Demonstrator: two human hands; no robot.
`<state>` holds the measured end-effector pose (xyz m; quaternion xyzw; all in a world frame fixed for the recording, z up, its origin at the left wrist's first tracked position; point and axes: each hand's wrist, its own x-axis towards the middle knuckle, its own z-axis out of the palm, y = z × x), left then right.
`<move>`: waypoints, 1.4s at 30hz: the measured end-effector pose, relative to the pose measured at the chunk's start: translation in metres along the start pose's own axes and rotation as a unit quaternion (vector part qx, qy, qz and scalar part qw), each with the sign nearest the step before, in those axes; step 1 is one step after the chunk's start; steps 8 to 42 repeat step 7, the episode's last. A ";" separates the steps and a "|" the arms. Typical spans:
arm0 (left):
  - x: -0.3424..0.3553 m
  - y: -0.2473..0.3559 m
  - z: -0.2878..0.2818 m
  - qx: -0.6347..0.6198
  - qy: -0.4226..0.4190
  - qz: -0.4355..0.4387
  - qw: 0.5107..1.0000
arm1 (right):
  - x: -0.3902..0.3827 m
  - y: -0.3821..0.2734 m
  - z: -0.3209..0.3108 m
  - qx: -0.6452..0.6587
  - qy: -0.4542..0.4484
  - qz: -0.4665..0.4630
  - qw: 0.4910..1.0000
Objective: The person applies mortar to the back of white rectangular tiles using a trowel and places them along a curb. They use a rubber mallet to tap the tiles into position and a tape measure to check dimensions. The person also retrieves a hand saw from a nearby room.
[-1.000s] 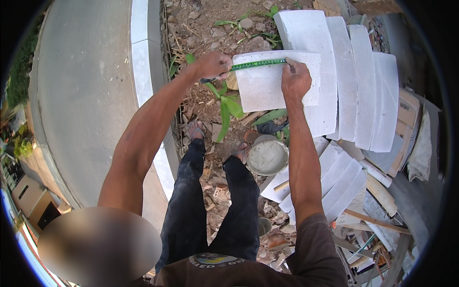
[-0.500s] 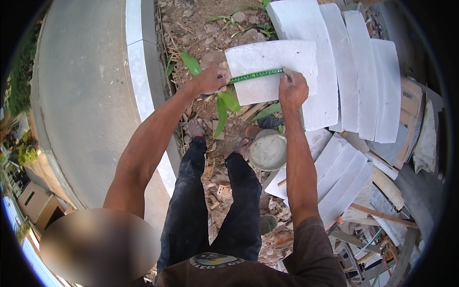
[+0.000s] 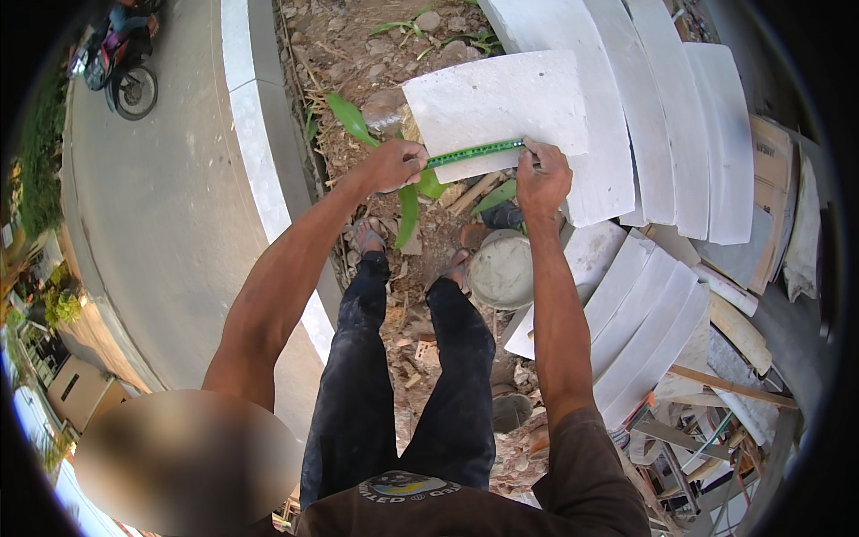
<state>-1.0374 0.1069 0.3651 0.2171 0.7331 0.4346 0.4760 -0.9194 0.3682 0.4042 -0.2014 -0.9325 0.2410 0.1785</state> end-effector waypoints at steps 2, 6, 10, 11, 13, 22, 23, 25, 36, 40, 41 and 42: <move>-0.002 0.001 0.004 0.004 0.007 0.003 1.000 | -0.005 0.000 -0.003 -0.002 0.006 0.000 1.000; -0.006 0.004 0.011 0.033 -0.001 -0.018 0.999 | -0.015 0.009 -0.005 0.016 0.022 -0.014 1.000; -0.007 0.007 0.013 0.043 -0.006 -0.028 0.999 | -0.018 0.013 -0.004 0.012 0.024 -0.015 1.000; -0.007 0.007 0.013 0.043 -0.006 -0.028 0.999 | -0.018 0.013 -0.004 0.012 0.024 -0.015 1.000; -0.007 0.007 0.013 0.043 -0.006 -0.028 0.999 | -0.018 0.013 -0.004 0.012 0.024 -0.015 1.000; -0.007 0.007 0.013 0.043 -0.006 -0.028 0.999 | -0.018 0.013 -0.004 0.012 0.024 -0.015 1.000; -0.007 0.007 0.013 0.043 -0.006 -0.028 0.999 | -0.018 0.013 -0.004 0.012 0.024 -0.015 1.000; -0.007 0.007 0.013 0.043 -0.006 -0.028 0.999 | -0.018 0.013 -0.004 0.012 0.024 -0.015 1.000; -0.007 0.007 0.013 0.043 -0.006 -0.028 0.999 | -0.018 0.013 -0.004 0.012 0.024 -0.015 1.000; -0.007 0.007 0.013 0.043 -0.006 -0.028 0.999 | -0.018 0.013 -0.004 0.012 0.024 -0.015 1.000; -0.007 0.007 0.013 0.043 -0.006 -0.028 0.999 | -0.018 0.013 -0.004 0.012 0.024 -0.015 1.000; -0.007 0.007 0.013 0.043 -0.006 -0.028 0.999 | -0.018 0.013 -0.004 0.012 0.024 -0.015 1.000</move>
